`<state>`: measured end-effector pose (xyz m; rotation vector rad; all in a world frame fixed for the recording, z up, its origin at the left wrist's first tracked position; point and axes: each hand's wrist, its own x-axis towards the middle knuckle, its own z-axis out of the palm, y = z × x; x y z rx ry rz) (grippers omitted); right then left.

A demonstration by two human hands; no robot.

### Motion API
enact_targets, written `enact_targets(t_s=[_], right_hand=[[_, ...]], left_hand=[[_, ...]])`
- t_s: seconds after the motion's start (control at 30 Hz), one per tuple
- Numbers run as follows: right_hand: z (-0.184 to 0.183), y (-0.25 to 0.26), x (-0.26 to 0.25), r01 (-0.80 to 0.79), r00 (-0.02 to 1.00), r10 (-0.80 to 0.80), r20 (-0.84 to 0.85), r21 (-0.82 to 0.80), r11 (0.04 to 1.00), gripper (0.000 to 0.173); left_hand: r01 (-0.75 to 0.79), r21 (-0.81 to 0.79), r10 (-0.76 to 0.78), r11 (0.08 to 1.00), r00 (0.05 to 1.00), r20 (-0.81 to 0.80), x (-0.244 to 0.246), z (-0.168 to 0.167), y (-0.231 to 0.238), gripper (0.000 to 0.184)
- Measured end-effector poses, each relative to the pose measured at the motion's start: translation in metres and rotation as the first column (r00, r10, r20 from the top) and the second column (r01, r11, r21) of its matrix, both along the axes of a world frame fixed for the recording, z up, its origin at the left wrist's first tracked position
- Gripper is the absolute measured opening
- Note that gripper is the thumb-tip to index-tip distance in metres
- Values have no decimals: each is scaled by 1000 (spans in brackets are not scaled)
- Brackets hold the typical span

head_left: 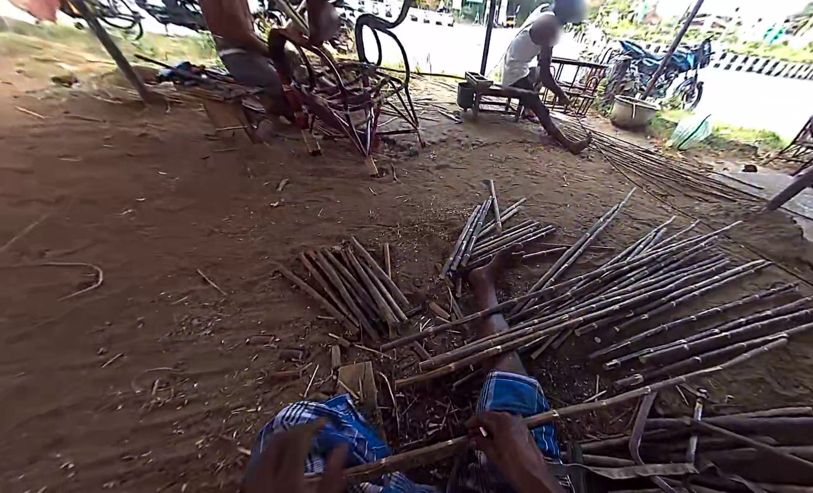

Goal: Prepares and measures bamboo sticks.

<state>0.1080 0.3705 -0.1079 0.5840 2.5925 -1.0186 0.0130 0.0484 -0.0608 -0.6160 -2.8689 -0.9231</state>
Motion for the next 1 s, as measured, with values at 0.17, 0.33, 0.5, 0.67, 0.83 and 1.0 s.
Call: enact_targets(t_s=[0.17, 0.33, 0.5, 0.67, 0.83, 1.0], right_hand=[[1, -6, 0, -37, 999, 37, -17, 41, 998, 25], [8, -3, 3, -29, 1000, 29, -2, 46, 999, 27], [6, -7, 0, -33, 999, 33, 4, 50, 998, 27], [6, 0, 5, 23, 999, -24, -40, -11, 1000, 26], [19, 32, 2, 41, 937, -109, -331, -206, 978, 33], [14, 28, -24, -197, 926, 44, -375, -382, 903, 27]], left_hand=[[520, -160, -425, 839, 809, 405, 22, -55, 139, 43], [527, -175, -437, 831, 815, 380, 12, -62, 116, 33], [466, -108, -371, 878, 806, 462, 0, -60, 95, 33], [394, -137, -261, 909, 793, 550, 0, -54, 100, 33], [361, -113, -234, 926, 782, 577, -2, -55, 90, 32], [321, -83, -210, 944, 773, 599, -10, -57, 73, 29]])
